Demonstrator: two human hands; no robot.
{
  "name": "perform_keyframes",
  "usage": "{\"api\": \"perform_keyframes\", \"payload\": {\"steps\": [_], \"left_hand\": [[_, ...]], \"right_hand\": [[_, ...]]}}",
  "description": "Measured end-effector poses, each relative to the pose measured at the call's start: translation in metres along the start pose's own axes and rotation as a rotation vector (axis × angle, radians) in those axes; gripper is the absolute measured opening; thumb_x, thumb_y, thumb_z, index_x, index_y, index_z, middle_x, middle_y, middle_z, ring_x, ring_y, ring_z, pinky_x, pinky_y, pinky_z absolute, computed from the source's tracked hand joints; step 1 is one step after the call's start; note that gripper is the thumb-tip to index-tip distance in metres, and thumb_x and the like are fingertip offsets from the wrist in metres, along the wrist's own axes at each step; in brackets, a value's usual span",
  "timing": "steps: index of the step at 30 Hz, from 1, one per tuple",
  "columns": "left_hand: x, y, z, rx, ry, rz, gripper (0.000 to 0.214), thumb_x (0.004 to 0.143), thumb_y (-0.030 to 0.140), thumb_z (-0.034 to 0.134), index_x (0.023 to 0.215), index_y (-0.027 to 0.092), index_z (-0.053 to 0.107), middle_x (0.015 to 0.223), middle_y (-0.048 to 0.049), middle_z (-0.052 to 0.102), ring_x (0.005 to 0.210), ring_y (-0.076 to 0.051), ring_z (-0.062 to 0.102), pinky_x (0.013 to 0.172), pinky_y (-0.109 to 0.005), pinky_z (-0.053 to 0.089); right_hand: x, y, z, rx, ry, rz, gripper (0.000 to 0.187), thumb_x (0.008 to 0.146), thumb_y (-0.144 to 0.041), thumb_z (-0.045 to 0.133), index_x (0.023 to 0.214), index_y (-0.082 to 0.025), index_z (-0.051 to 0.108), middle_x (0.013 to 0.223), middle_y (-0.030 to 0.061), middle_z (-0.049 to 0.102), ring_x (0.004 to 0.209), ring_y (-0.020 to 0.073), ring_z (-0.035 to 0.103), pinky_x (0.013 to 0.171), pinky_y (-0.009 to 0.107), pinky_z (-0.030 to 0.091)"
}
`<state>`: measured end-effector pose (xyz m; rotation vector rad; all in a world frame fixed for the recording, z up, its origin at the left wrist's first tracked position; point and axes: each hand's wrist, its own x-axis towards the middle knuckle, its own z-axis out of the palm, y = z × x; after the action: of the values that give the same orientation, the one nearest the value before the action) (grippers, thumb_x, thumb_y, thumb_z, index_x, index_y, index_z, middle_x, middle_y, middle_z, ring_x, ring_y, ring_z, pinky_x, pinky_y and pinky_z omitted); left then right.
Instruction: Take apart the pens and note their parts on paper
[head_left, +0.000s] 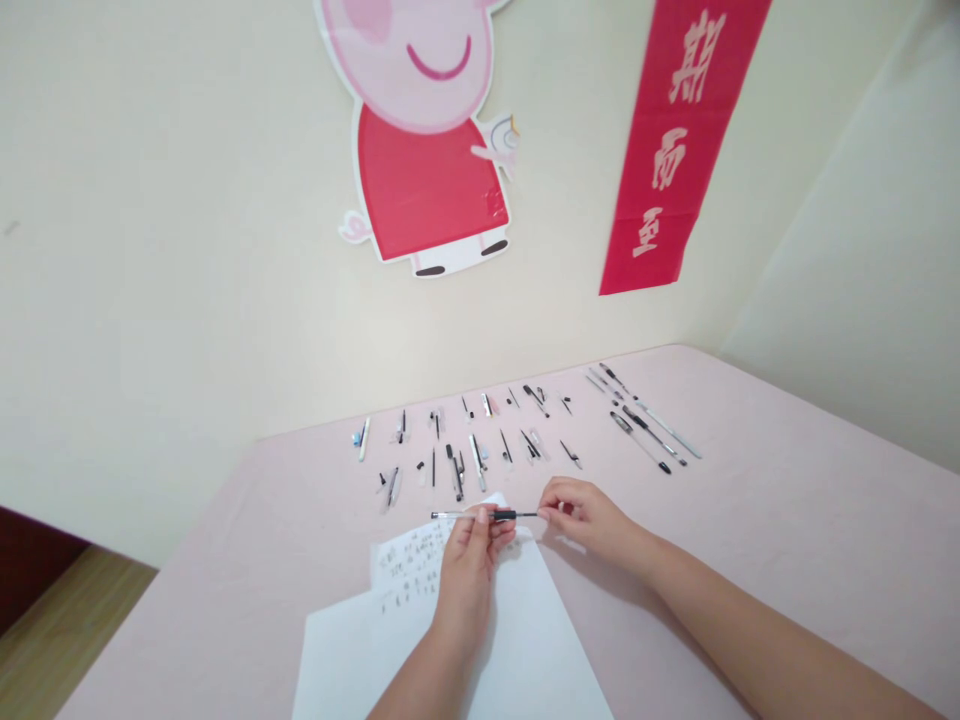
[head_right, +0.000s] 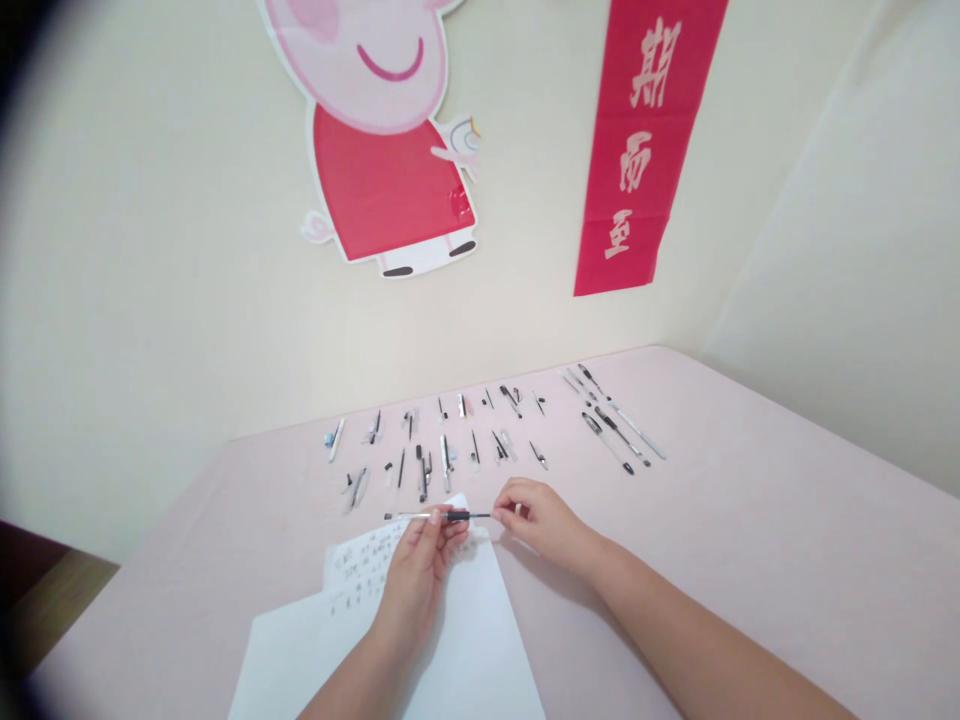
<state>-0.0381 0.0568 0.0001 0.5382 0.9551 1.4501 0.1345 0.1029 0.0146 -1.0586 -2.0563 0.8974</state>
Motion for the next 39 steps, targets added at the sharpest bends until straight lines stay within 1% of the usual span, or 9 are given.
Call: {"api": "perform_keyframes", "payload": {"steps": [5,9,12,14,17,27,32,35,39], "left_hand": [[0.000,-0.002,-0.001,0.013,-0.035,-0.011,0.024,0.071,0.034,0.067,0.080,0.012,0.063,0.078,-0.0062,0.068,0.070,-0.013,0.063,0.072,-0.026,0.050],[0.002,-0.003,-0.003,-0.004,-0.018,-0.004,0.026,0.071,0.035,0.068,0.082,0.012,0.064,0.079,-0.0061,0.068,0.070,-0.012,0.063,0.072,-0.026,0.051],[0.003,-0.003,-0.003,-0.018,-0.010,0.005,0.027,0.071,0.036,0.068,0.082,0.012,0.064,0.079,-0.0060,0.068,0.069,-0.012,0.063,0.071,-0.025,0.051],[0.003,-0.002,-0.003,-0.019,-0.004,0.006,0.027,0.070,0.036,0.068,0.082,0.012,0.064,0.078,-0.0062,0.068,0.069,-0.012,0.063,0.072,-0.026,0.051],[0.002,-0.001,-0.001,-0.012,-0.004,-0.001,0.027,0.070,0.036,0.069,0.081,0.012,0.064,0.078,-0.0062,0.068,0.069,-0.012,0.063,0.071,-0.026,0.051],[-0.001,-0.002,0.000,0.035,-0.054,-0.020,0.025,0.069,0.034,0.070,0.079,0.011,0.063,0.080,-0.0073,0.068,0.071,-0.015,0.064,0.071,-0.027,0.052],[0.001,-0.003,-0.002,-0.008,-0.058,-0.044,0.023,0.072,0.031,0.068,0.081,0.011,0.063,0.079,-0.0071,0.068,0.070,-0.014,0.065,0.071,-0.026,0.052],[0.003,-0.004,-0.004,-0.089,-0.043,-0.072,0.019,0.075,0.029,0.066,0.082,0.011,0.064,0.078,-0.0071,0.069,0.069,-0.012,0.065,0.070,-0.023,0.053],[0.008,-0.004,-0.005,-0.199,0.035,-0.093,0.011,0.079,0.020,0.061,0.080,0.010,0.065,0.075,-0.0070,0.069,0.066,-0.011,0.065,0.067,-0.020,0.054]], "right_hand": [[-0.001,-0.004,0.005,0.069,-0.031,-0.023,0.024,0.084,-0.031,0.049,0.075,-0.015,0.065,0.072,0.0045,0.058,0.068,0.0132,0.054,0.059,0.023,0.040],[-0.002,-0.004,0.005,0.111,-0.007,0.007,0.020,0.082,-0.027,0.051,0.088,-0.016,0.066,0.084,0.0069,0.061,0.075,0.0143,0.056,0.058,0.022,0.042],[-0.001,-0.001,0.005,0.083,0.048,0.031,0.012,0.075,-0.016,0.053,0.083,-0.017,0.063,0.082,0.0048,0.059,0.074,0.0137,0.055,0.058,0.021,0.043],[-0.001,0.001,0.005,0.060,0.056,0.031,0.009,0.072,-0.012,0.052,0.076,-0.017,0.059,0.078,0.0028,0.058,0.071,0.0131,0.054,0.058,0.021,0.043],[-0.002,0.000,0.006,0.045,0.045,0.012,0.010,0.069,-0.008,0.050,0.072,-0.017,0.055,0.075,0.0016,0.055,0.069,0.0125,0.053,0.057,0.021,0.042],[-0.003,-0.004,0.011,0.046,0.030,-0.004,0.009,0.070,-0.009,0.050,0.070,-0.017,0.054,0.073,0.0004,0.055,0.065,0.0114,0.051,0.056,0.020,0.040],[-0.002,0.000,0.007,0.037,0.038,0.014,0.008,0.071,-0.012,0.049,0.072,-0.017,0.055,0.074,0.0012,0.056,0.068,0.0126,0.053,0.059,0.021,0.042],[0.000,0.012,-0.002,-0.020,0.104,0.061,0.009,0.073,-0.016,0.046,0.070,-0.018,0.054,0.074,0.0016,0.057,0.069,0.0134,0.054,0.061,0.023,0.042],[0.004,0.039,-0.022,-0.219,0.305,0.171,0.012,0.072,-0.018,0.044,0.069,-0.018,0.055,0.071,0.0021,0.058,0.067,0.0152,0.054,0.061,0.025,0.042]]}}
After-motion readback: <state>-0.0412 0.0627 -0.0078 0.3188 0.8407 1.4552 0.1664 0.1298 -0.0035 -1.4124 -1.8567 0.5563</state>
